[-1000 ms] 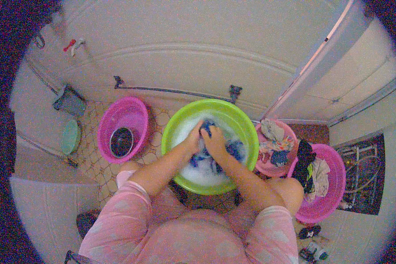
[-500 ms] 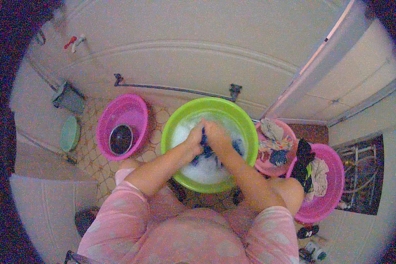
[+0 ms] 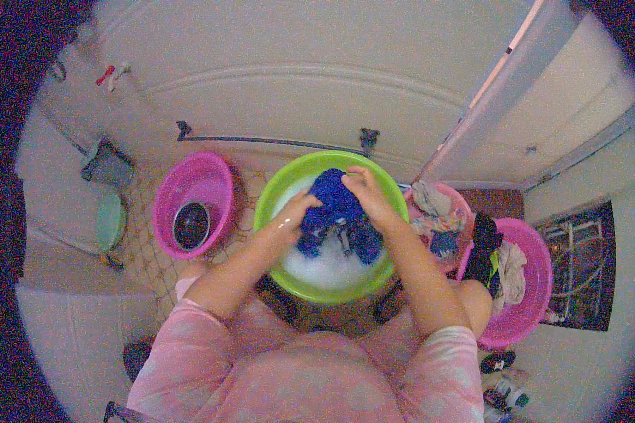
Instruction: The person scrubs a blue and white cloth in a green basin of soapy water, repeatedly rubbing the fabric against itself and submerging it.
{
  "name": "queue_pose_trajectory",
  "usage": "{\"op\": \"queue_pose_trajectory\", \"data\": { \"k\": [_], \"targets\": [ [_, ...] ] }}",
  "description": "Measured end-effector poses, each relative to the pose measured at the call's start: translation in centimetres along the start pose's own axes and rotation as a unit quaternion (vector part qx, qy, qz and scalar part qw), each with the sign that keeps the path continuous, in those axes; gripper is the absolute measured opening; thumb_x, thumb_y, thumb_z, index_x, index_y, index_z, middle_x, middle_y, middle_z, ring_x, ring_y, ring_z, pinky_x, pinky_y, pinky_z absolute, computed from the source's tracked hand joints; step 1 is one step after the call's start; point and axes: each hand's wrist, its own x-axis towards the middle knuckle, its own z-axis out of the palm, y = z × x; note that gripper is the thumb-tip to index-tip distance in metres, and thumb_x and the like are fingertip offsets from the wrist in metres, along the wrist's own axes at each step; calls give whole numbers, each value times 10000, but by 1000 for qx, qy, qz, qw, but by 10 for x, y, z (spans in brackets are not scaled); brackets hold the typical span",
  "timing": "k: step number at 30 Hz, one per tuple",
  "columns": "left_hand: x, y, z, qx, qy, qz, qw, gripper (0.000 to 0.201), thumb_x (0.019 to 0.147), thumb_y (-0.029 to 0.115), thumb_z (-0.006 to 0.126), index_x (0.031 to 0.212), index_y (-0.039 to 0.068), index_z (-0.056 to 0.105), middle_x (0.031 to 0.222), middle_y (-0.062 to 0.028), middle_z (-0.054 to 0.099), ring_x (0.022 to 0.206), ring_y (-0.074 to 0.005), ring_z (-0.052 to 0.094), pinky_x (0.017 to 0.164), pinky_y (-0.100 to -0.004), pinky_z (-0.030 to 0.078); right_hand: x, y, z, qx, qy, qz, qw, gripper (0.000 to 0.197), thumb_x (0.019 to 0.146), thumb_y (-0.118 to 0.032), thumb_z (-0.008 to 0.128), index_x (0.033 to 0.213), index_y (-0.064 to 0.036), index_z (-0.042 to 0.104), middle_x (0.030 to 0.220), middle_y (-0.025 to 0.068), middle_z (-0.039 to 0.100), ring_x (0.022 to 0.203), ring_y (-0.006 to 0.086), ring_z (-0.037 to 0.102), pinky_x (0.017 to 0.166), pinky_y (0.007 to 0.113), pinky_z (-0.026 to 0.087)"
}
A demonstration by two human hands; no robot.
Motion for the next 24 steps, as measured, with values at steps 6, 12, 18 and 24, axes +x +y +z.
{"op": "queue_pose_trajectory", "data": {
  "k": [6, 12, 18, 24],
  "targets": [
    [-11, 28, -21, -118, -55, 19, 991, 525, 661, 223, 516, 1132, 2, 444, 1007, -152, 569, 824, -284, 583, 735, -392, 484, -13, 12, -3, -182, -293, 66, 936, 517, 754, -297, 617, 1175, -56, 441, 1094, 98, 514, 989, 189, 477, 861, 309, 374],
    [-15, 34, -38, -101, -37, 78, 991, 497, 670, 161, 487, 1149, 36, 447, 1001, -149, 567, 866, -273, 569, 767, -366, 473, -7, 56, -17, -320, -145, -22, 936, 385, 737, -242, 629, 1054, -43, 536, 959, 68, 582, 888, 174, 514, 821, 297, 391],
    [-10, 14, -71, 408, 56, 100, 906, 531, 679, 83, 499, 1204, 85, 419, 1026, -168, 549, 963, -278, 530, 847, -374, 416, -11, 0, -19, -129, -110, 31, 985, 551, 651, -184, 599, 1161, -31, 456, 1045, 111, 539, 979, 217, 500, 862, 296, 374],
    [-15, 1, -60, 685, 25, 99, 722, 695, 635, 236, 694, 1238, 100, 376, 1299, -195, 290, 1203, -339, 305, 1004, -367, 258, -22, -27, -8, -102, -160, -39, 981, 415, 653, -63, 579, 1055, -32, 484, 945, 26, 526, 899, 133, 498, 812, 264, 391]
  ]
}}
